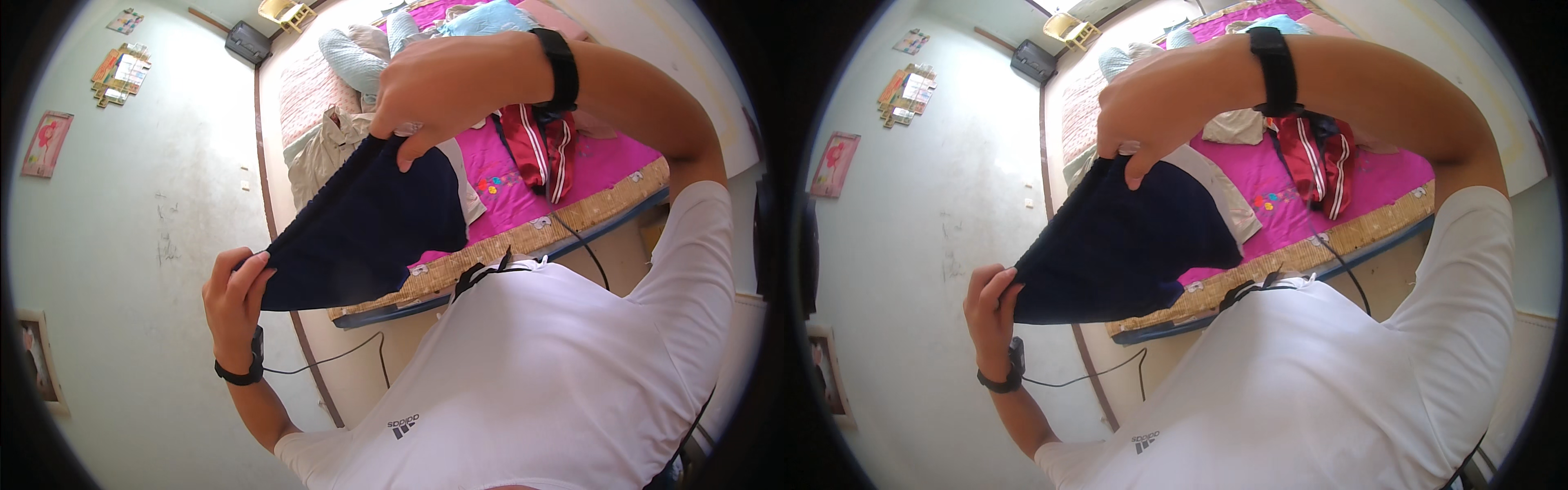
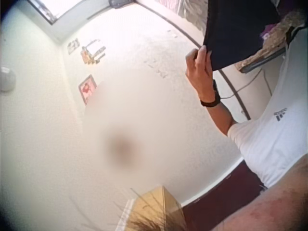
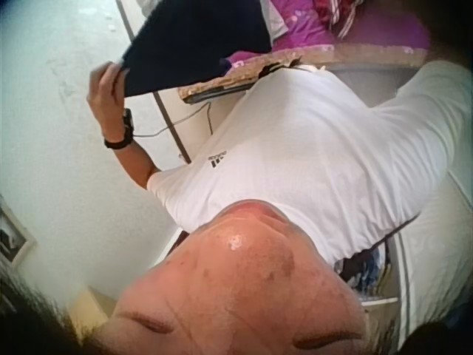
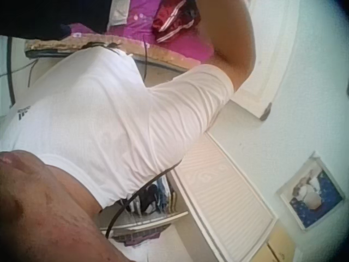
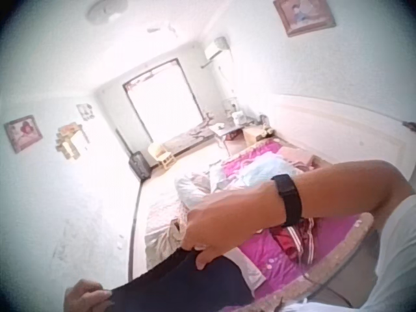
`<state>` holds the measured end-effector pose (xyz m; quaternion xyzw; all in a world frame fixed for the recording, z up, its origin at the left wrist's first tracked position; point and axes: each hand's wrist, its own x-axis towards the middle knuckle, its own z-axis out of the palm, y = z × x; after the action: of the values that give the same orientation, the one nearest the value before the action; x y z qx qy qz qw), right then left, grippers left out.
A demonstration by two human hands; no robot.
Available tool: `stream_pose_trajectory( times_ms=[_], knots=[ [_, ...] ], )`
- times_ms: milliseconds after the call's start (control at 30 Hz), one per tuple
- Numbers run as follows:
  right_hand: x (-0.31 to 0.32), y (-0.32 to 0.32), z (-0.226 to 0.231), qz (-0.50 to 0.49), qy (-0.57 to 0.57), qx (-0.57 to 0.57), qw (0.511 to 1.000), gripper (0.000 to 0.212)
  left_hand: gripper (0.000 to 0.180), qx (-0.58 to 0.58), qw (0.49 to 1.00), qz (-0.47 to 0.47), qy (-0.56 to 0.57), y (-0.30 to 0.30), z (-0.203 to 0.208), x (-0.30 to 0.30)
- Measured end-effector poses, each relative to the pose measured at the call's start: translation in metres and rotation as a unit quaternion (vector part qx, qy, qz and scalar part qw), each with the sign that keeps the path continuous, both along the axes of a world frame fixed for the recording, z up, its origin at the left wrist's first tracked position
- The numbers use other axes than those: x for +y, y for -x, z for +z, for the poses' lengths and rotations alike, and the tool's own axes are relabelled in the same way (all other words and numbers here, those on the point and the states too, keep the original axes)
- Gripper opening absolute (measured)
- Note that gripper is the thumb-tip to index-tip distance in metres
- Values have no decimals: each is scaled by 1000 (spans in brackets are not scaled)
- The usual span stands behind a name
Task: The person picks up clothing items from a bed, folds or arranges them by hand, and places them onto hangers before hanging them in a closet.
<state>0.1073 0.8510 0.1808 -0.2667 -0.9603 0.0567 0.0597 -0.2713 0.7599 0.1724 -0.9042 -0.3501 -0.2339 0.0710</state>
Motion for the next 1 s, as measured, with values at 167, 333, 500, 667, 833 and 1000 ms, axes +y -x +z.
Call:
stream_pose_trajectory(
  times_ms=[167,333,500,667,833,1000],
  knots=[
    [-5,-8,-7,40,-21,25,999,39,33,-3,1000,4,-14,-4,1,-13],
    [-12,-8,0,13,-71,72,995,38,45,15,993,110,27,0,10,-10],
    [-10,-9,5,-6,-105,75,992,38,49,39,992,111,48,7,8,1],
    [16,-43,-14,36,-206,32,977,29,50,188,977,74,-62,42,0,4],
    [6,-98,10,56,-235,53,969,42,42,120,978,138,-99,113,-2,-20],
    [3,-77,11,53,-189,85,977,41,21,40,996,64,-36,71,-2,3]
  ],
)
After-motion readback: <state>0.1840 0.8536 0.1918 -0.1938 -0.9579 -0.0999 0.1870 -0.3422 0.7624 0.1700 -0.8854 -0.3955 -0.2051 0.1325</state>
